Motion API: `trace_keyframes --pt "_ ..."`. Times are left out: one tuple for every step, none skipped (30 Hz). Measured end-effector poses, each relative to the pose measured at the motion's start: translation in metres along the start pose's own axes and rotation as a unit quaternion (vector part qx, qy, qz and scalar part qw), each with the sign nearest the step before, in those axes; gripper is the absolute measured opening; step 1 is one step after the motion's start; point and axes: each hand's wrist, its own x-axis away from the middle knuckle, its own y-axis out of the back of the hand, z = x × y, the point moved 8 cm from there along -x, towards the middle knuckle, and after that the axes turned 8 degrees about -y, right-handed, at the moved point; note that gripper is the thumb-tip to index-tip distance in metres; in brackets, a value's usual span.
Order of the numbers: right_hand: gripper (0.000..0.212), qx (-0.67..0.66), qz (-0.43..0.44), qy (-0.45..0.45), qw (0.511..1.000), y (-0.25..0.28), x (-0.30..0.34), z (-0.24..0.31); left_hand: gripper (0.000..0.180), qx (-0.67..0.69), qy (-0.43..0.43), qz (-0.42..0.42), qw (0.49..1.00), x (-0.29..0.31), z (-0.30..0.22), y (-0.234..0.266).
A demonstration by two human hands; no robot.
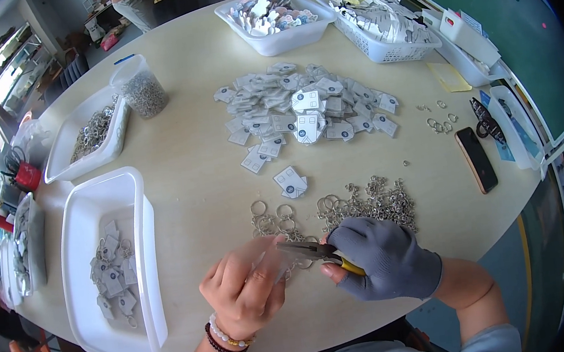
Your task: The person assembles keychains by attaching metal chains and keychain rings to small plastic parts using pliers.
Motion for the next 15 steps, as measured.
trace_keyframes --pt "0.028 0.001 -0.005 0.002 1.000 -0.001 -0.001 -0.001 0.046 0.001 -0.001 0.001 1.000 0.001 0.000 -0.001" --pt "0.027 0.001 -0.009 0.005 1.000 -0.001 -0.001 -0.001 0.047 0.014 0.011 0.003 1.000 0.002 0.002 -0.002" --pt "0.027 0.001 -0.009 0.004 1.000 -0.001 -0.001 -0.001 0.047 0.027 0.023 0.006 0.999 0.002 0.004 -0.003" --pt "0.027 0.014 -0.014 0.001 1.000 0.000 -0.001 0.000 0.047 0.027 0.023 0.006 0.999 0.002 0.004 -0.002" --pt "0.027 0.028 -0.018 -0.002 0.999 0.000 -0.002 0.000 0.048 0.031 0.025 -0.004 0.999 0.001 0.004 0.000" --pt "0.027 0.028 -0.018 -0.001 0.999 0.000 -0.003 0.001 0.049 0.035 0.027 -0.015 0.999 0.000 0.005 0.002" --pt "0.028 0.035 -0.045 0.021 0.998 0.005 -0.004 0.004 0.049 0.033 0.027 -0.015 0.999 -0.001 0.005 0.004" --pt "0.030 0.043 -0.072 0.043 0.996 0.009 -0.005 0.007 0.050 0.026 0.027 -0.015 0.999 -0.001 0.004 0.005" --pt "0.030 0.042 -0.072 0.044 0.996 0.013 -0.005 0.006 0.051 0.019 0.027 -0.014 0.999 -0.002 0.004 0.007" --pt "0.030 0.049 -0.088 0.049 0.994 0.020 -0.005 0.005 0.051 0.017 0.027 -0.014 0.999 -0.004 0.005 0.009" --pt "0.031 0.057 -0.104 0.053 0.992 0.027 -0.003 0.003 0.049 -0.005 0.023 -0.020 1.000 -0.005 0.006 0.013" --pt "0.028 0.034 -0.116 0.010 0.993 0.035 -0.001 -0.005 0.047 -0.025 0.018 -0.025 0.999 -0.007 0.007 0.018" --pt "0.028 0.034 -0.117 0.008 0.992 0.039 0.001 -0.017 0.043 -0.081 0.037 -0.027 0.996 -0.004 0.011 0.024" --pt "0.025 0.033 -0.146 -0.031 0.988 0.050 0.003 -0.039 0.040 -0.129 0.055 -0.029 0.990 -0.003 0.016 0.030" --pt "0.023 0.034 -0.174 -0.072 0.982 0.062 0.006 -0.062 0.032 -0.208 0.047 -0.053 0.976 -0.007 0.019 0.044"
